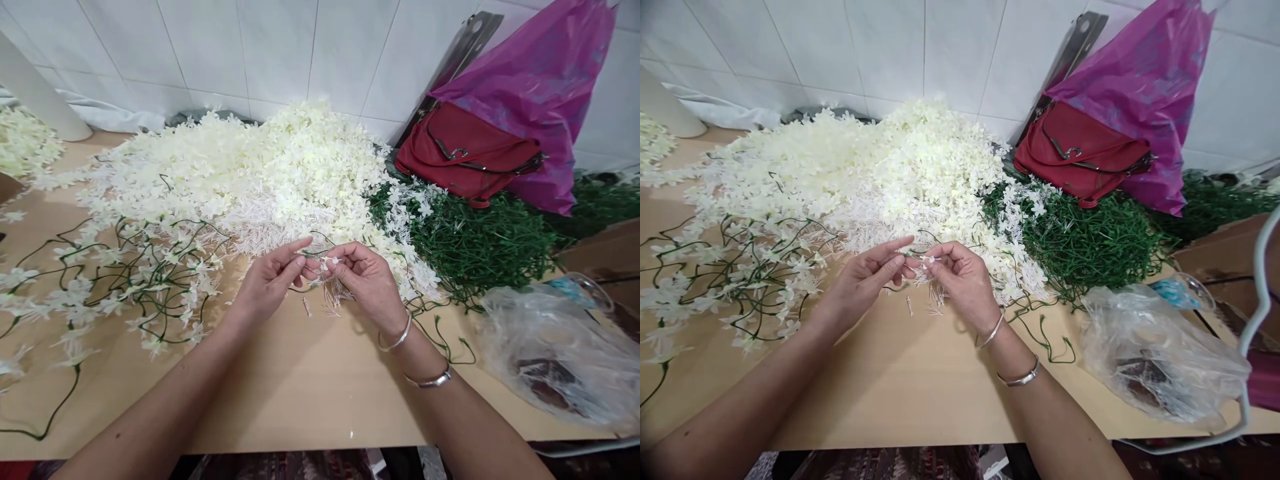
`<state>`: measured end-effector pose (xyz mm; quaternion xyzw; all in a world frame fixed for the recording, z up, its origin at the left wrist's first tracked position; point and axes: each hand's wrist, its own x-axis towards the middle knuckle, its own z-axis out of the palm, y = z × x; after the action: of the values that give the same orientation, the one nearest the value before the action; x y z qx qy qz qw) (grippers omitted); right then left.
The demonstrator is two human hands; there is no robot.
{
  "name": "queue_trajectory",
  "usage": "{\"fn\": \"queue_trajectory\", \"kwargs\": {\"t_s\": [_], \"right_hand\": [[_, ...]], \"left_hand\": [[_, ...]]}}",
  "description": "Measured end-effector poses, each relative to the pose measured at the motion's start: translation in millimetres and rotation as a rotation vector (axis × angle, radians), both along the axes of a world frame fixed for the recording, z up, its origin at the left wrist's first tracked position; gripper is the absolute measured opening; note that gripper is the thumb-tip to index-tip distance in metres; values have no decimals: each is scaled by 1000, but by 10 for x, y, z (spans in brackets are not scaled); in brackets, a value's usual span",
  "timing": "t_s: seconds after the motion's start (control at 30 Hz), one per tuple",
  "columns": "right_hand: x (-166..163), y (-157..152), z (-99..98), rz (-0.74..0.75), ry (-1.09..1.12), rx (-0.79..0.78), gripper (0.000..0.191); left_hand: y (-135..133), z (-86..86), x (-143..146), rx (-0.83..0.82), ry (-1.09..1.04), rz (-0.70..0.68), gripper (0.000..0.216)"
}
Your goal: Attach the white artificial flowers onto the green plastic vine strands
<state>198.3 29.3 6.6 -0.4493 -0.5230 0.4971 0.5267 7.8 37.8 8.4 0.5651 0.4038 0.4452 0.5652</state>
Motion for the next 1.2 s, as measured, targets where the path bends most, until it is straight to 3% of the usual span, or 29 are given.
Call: {"fn": "queue_trajectory", "kwargs": {"t_s": [0.27,0.5,0.67,0.83,1.2], "right_hand": [[-10,-43,54,8,-9,-2,26],[-19,-52,64,39,-58,38,22],[-15,-72,76,25,-169,104,13],[-15,-91,53,-51,-379,221,1],[-51,-40,-68,32,-325,143,4]], "left_hand": [[-37,27,-6,44,-20,84,27],[-44,-49,-2,78,1,0,26],[-58,-137,-16,88,28,-13,25],[-44,-207,-31,178,184,30,22],[-26,-309,14,84,128,13,24]]}}
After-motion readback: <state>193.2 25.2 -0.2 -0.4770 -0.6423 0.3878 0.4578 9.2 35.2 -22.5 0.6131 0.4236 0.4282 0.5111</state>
